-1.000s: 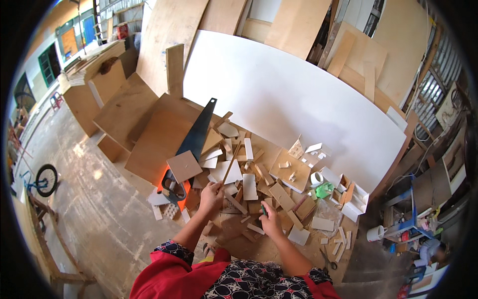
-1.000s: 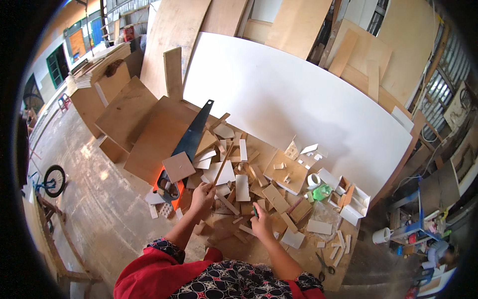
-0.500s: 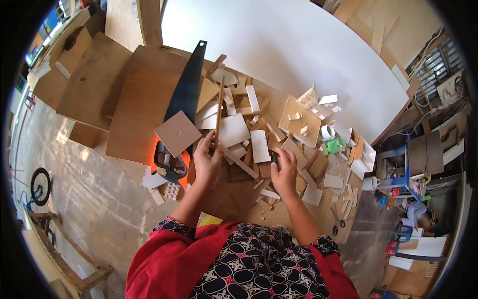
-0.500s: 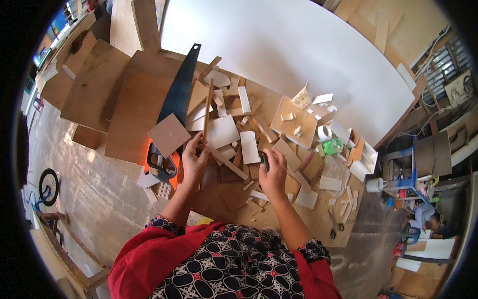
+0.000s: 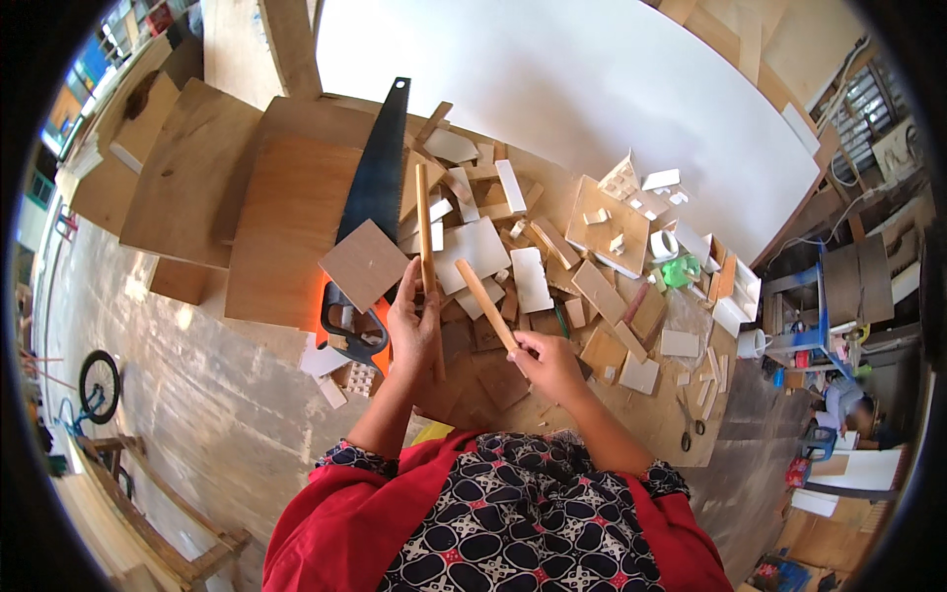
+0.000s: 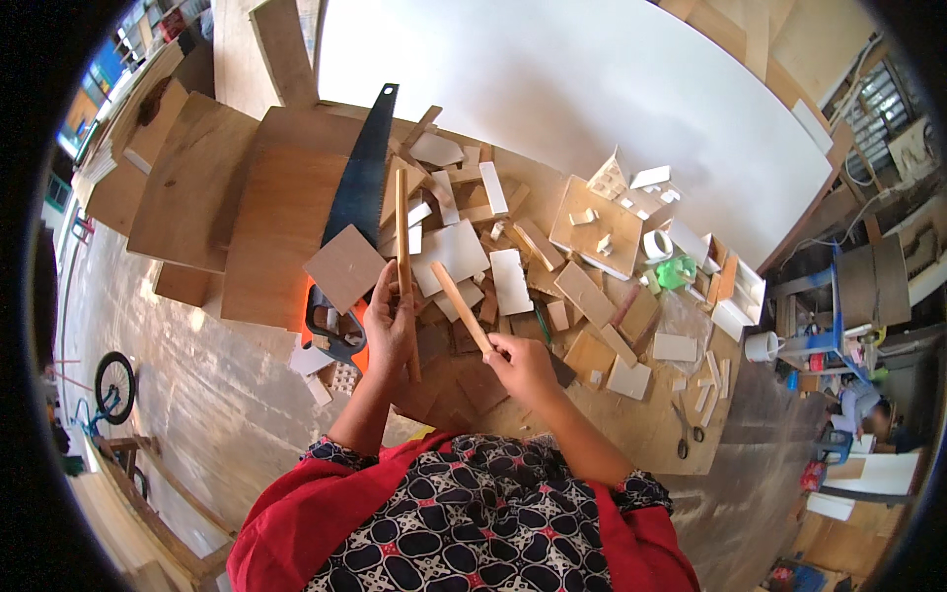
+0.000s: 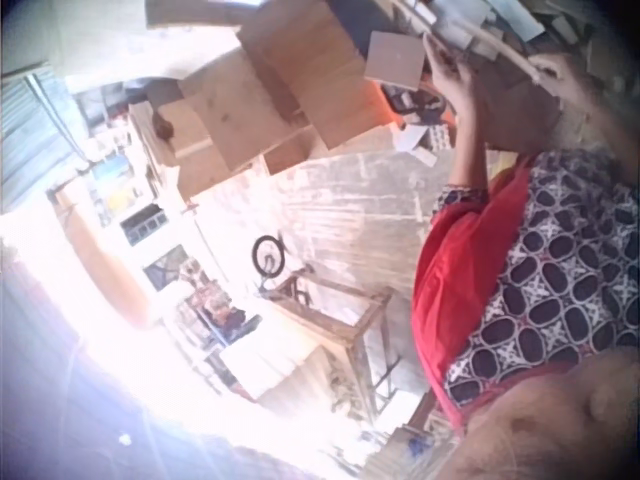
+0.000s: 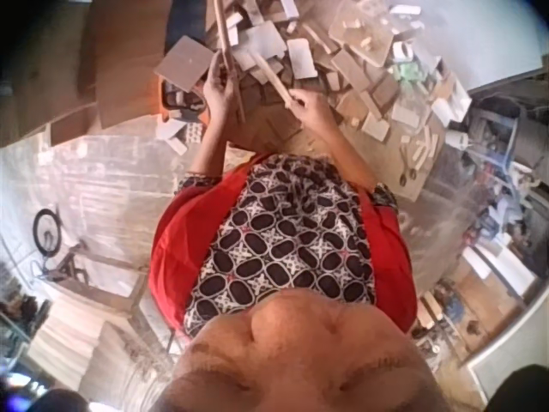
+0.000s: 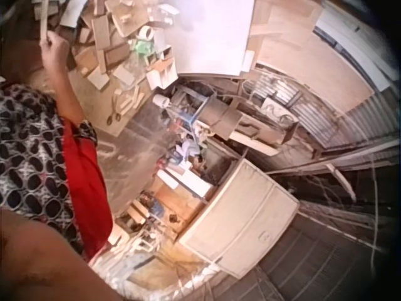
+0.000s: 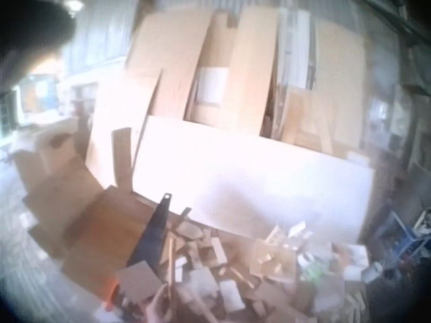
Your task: The person assembles a model house by applying glue to small wooden pieces and joining them together.
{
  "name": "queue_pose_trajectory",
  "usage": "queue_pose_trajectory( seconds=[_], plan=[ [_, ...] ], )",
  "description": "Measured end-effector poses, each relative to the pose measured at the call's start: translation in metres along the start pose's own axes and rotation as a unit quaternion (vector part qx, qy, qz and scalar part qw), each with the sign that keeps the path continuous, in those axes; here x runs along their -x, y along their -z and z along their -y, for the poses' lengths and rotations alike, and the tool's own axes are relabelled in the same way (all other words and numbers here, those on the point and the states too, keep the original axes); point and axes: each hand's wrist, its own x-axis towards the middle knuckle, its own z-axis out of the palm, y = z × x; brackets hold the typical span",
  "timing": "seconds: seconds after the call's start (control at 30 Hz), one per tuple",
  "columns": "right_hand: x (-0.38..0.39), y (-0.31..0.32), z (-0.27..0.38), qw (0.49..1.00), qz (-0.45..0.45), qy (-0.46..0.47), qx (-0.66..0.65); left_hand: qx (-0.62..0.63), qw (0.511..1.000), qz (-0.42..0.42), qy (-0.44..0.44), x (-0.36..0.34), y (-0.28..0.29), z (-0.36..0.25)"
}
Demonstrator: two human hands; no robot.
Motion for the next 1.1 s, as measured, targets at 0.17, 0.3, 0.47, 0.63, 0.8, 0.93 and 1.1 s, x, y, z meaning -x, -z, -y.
queue_pose_trajectory(
  seconds=[0.17,0.3,0.47,0.63,0.8,0.93,1.1],
  plan=[
    [0.027,0.015,0.006,0.98,0.032,-0.103,-0.164,-0.226,0.952,-0.019,-0.204,0.001,-0.001,0.008],
    [0.048,0.023,0.007,0.988,-0.012,-0.069,-0.139,-0.082,0.974,0.048,-0.208,0.013,-0.009,-0.037],
    [0.07,0.031,0.018,0.971,-0.201,0.107,0.067,0.285,0.924,0.255,0.03,0.022,-0.037,-0.053],
    [0.091,0.05,0.025,0.954,-0.269,0.103,0.082,0.383,0.867,0.304,0.097,0.03,-0.055,-0.062],
    [0.115,0.062,0.014,0.949,-0.285,0.107,0.087,0.411,0.835,0.346,0.115,0.046,-0.071,-0.06],
    [0.135,0.075,0.002,0.919,-0.326,0.126,0.181,0.419,0.811,0.392,0.111,0.063,-0.081,-0.072],
    [0.161,0.093,-0.023,0.915,-0.346,0.126,0.166,0.39,0.827,0.39,0.109,0.093,-0.101,-0.067]
  ],
)
